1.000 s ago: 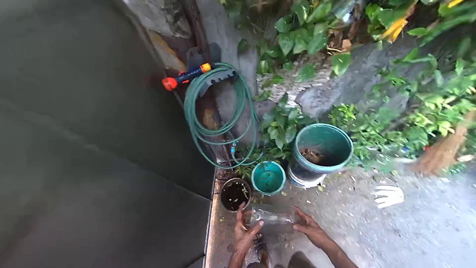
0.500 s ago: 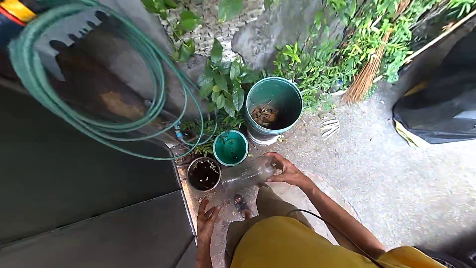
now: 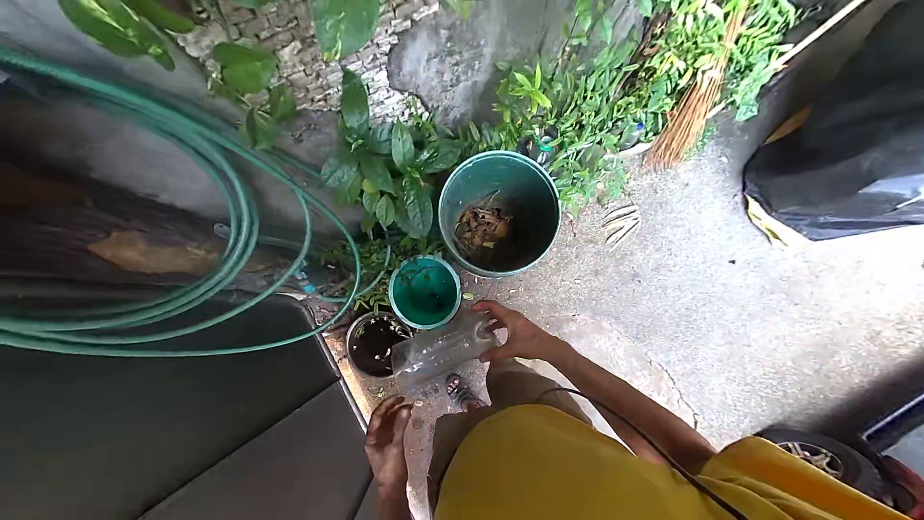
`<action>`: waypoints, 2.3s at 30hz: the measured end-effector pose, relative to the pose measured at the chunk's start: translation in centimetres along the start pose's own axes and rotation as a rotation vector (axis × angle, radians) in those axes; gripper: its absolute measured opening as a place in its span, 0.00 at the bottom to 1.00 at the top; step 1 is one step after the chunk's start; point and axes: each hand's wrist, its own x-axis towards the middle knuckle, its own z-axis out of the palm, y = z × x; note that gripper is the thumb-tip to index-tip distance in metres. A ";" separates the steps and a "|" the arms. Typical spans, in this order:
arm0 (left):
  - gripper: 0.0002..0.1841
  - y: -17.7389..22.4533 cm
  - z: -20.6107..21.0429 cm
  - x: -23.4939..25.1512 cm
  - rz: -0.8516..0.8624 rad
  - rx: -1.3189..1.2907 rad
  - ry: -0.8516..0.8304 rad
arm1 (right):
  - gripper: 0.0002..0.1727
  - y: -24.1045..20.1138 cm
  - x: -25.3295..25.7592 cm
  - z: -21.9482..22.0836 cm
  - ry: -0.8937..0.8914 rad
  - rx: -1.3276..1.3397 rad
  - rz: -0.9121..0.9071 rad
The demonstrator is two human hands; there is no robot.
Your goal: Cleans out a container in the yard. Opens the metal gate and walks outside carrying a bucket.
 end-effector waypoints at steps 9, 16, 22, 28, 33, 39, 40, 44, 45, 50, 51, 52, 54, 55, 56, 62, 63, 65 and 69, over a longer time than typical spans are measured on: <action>0.10 9.5 8.9 7.7 0.158 0.109 -0.189 | 0.56 1.7 -1.7 -2.9 0.197 0.124 0.008; 0.06 14.0 17.4 11.8 0.727 0.507 -0.259 | 0.50 -2.8 -2.2 -8.8 0.519 -0.466 -0.271; 0.05 12.2 24.8 14.6 0.969 0.633 -0.270 | 0.34 -9.1 1.6 -11.0 0.459 -0.654 -0.026; 0.25 8.1 27.0 14.4 0.698 0.758 -0.492 | 0.23 -3.4 9.0 -15.2 0.364 -0.985 0.411; 0.21 -0.3 17.1 10.6 0.205 0.869 -0.464 | 0.23 1.0 14.4 -16.7 0.147 -1.086 0.623; 0.24 -11.1 2.8 -2.3 -0.558 0.825 0.056 | 0.24 3.3 17.4 -17.2 0.008 -1.177 0.672; 0.24 -12.3 1.8 -4.9 -0.636 0.796 0.117 | 0.24 3.2 17.6 -17.0 -0.004 -1.191 0.671; 0.22 -15.3 2.1 -13.6 -0.844 0.624 0.330 | 0.25 3.4 18.1 -16.5 -0.032 -1.210 0.667; 0.21 -15.6 2.9 -14.8 -0.871 0.577 0.373 | 0.26 3.5 18.1 -16.4 -0.032 -1.208 0.676; 0.21 -14.3 6.7 -14.6 -0.866 0.445 0.453 | 0.26 4.9 18.1 -16.5 -0.098 -1.222 0.740; 0.21 -14.2 7.0 -13.9 -0.848 0.437 0.441 | 0.26 5.1 18.0 -16.6 -0.111 -1.223 0.744; 0.22 -14.3 7.1 -13.1 -0.828 0.425 0.432 | 0.26 5.5 18.0 -16.7 -0.113 -1.231 0.741; 0.22 -14.3 6.9 -11.4 -0.795 0.380 0.436 | 0.28 5.6 18.0 -16.8 -0.121 -1.237 0.735; 0.22 -14.3 6.6 -10.5 -0.773 0.346 0.442 | 0.29 5.3 18.0 -16.8 -0.115 -1.236 0.741; 0.22 -14.2 6.3 -9.7 -0.749 0.313 0.447 | 0.30 4.7 17.9 -16.8 -0.101 -1.236 0.743; 0.21 -13.7 3.9 -7.4 -0.684 0.186 0.543 | 0.27 -1.4 13.3 -11.6 -0.021 -1.024 0.094; 0.21 -14.2 3.7 -7.6 -0.691 0.172 0.550 | 0.25 -1.7 12.7 -9.1 -0.103 -0.923 0.049; 0.21 -16.0 3.5 -8.4 -0.719 0.149 0.546 | 0.21 0.5 12.2 -3.6 -0.311 -0.704 0.069; 0.21 -21.1 3.8 -13.6 -0.820 0.150 0.508 | 0.23 14.2 13.3 5.7 -0.607 -0.666 0.201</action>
